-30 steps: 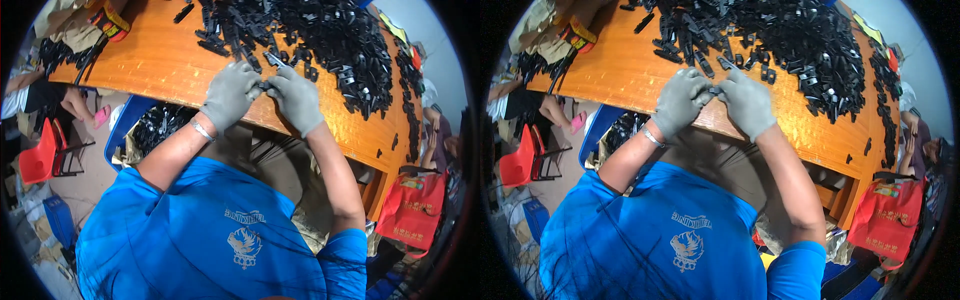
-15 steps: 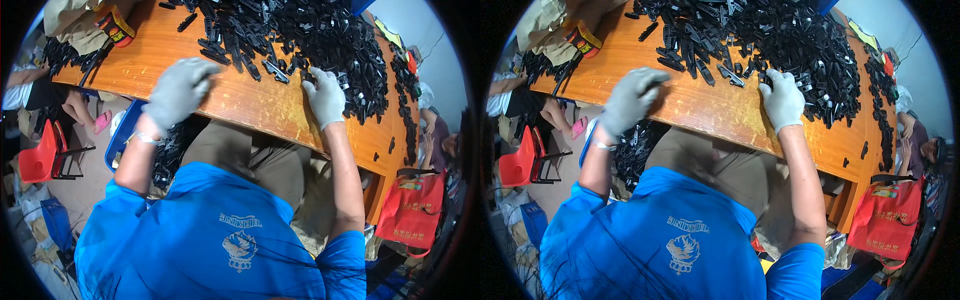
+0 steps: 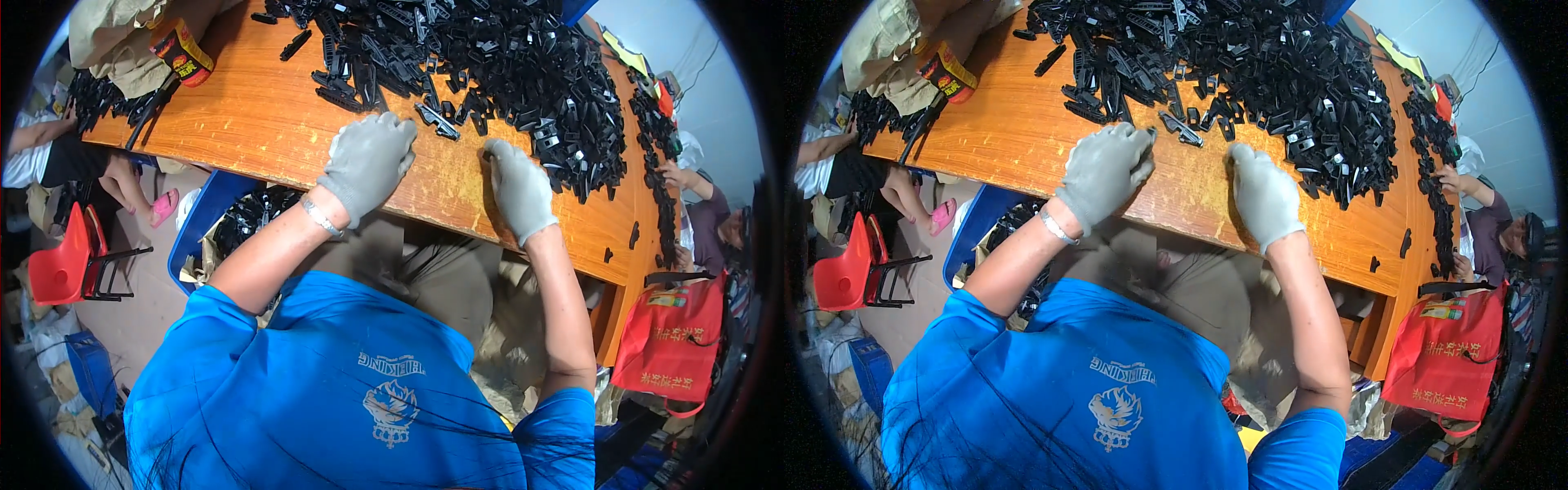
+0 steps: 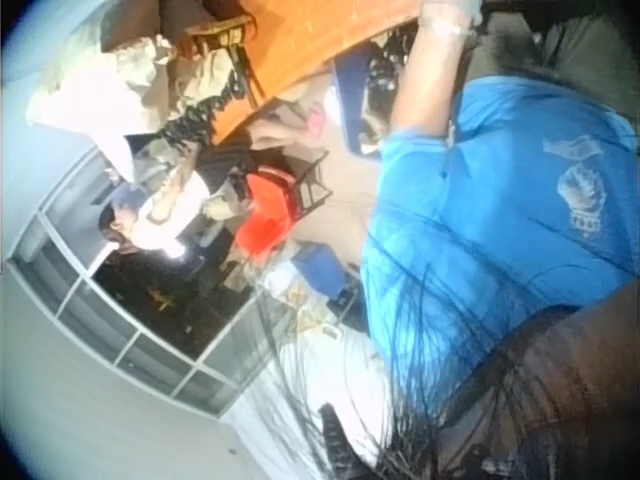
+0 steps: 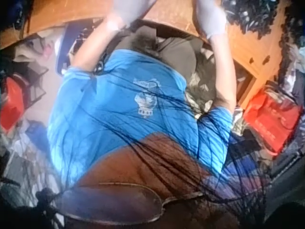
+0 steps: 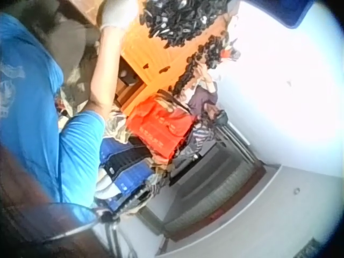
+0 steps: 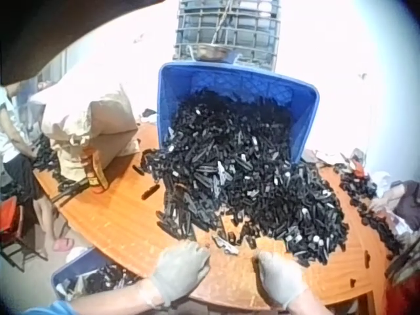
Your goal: The person assembles plastic components by snapping pieces together by hand and placing the assembled parts into a container.
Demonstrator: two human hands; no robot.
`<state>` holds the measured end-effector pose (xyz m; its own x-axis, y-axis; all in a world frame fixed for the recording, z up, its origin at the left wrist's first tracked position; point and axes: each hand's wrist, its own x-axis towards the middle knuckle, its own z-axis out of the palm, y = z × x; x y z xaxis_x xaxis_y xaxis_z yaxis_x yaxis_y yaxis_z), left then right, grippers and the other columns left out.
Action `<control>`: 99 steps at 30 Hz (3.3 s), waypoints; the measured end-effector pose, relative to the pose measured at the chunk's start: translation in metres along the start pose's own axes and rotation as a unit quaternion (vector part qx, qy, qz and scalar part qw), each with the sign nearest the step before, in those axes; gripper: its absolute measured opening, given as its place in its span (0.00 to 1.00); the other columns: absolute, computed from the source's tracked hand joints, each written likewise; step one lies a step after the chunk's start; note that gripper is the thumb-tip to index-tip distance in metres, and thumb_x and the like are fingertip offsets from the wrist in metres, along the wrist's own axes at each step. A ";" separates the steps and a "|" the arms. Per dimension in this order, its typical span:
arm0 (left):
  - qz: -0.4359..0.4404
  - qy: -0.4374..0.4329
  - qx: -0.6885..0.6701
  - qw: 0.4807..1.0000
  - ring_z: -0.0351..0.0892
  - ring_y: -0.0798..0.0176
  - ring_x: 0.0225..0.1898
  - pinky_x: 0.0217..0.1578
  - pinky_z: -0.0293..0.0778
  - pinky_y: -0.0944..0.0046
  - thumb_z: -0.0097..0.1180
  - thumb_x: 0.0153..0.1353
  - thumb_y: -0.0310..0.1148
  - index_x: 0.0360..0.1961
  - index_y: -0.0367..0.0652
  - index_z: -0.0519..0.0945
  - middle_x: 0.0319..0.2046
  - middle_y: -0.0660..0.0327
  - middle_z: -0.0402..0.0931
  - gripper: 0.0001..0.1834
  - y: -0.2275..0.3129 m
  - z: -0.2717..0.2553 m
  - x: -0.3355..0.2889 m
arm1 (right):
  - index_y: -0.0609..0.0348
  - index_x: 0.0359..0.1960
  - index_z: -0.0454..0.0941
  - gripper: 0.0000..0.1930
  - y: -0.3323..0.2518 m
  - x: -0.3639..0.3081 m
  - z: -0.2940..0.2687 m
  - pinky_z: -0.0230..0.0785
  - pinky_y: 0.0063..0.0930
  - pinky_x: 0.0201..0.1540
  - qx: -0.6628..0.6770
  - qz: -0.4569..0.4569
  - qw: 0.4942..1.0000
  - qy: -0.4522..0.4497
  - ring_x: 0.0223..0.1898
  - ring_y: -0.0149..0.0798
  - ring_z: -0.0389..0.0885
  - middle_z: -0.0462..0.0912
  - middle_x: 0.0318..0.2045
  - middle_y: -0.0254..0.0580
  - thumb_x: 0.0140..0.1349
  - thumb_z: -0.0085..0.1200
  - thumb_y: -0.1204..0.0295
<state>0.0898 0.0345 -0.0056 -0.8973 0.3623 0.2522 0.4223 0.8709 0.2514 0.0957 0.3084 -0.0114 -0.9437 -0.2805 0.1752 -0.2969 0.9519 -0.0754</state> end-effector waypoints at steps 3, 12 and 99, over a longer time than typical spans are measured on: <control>0.017 -0.019 -0.030 0.999 0.85 0.44 0.45 0.45 0.81 0.44 0.66 0.67 0.37 0.44 0.44 0.82 0.38 0.53 0.81 0.10 -0.002 0.003 -0.014 | 0.50 0.53 0.78 0.09 -0.002 -0.016 0.004 0.83 0.52 0.41 0.045 -0.043 0.998 -0.008 0.39 0.57 0.90 0.86 0.42 0.54 0.74 0.56 0.69; 0.058 0.047 -0.133 0.988 0.81 0.47 0.46 0.47 0.78 0.49 0.71 0.62 0.37 0.44 0.48 0.88 0.41 0.58 0.82 0.11 -0.021 0.013 -0.032 | 0.47 0.49 0.87 0.10 -0.044 -0.004 -0.012 0.82 0.46 0.47 0.156 -0.062 0.986 -0.019 0.45 0.52 0.88 0.85 0.47 0.45 0.67 0.66 0.66; 0.103 0.044 -0.140 0.984 0.79 0.46 0.46 0.48 0.76 0.48 0.67 0.67 0.38 0.42 0.45 0.86 0.40 0.56 0.80 0.10 -0.020 0.041 0.015 | 0.46 0.49 0.88 0.10 -0.029 0.045 0.013 0.81 0.41 0.45 0.160 -0.157 0.974 -0.016 0.45 0.50 0.87 0.84 0.43 0.40 0.67 0.68 0.67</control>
<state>0.0629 0.0365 -0.0454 -0.7798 0.4799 0.4020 0.6235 0.6526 0.4304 0.0603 0.2669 -0.0137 -0.8016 -0.5604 0.2081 -0.5970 0.7326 -0.3268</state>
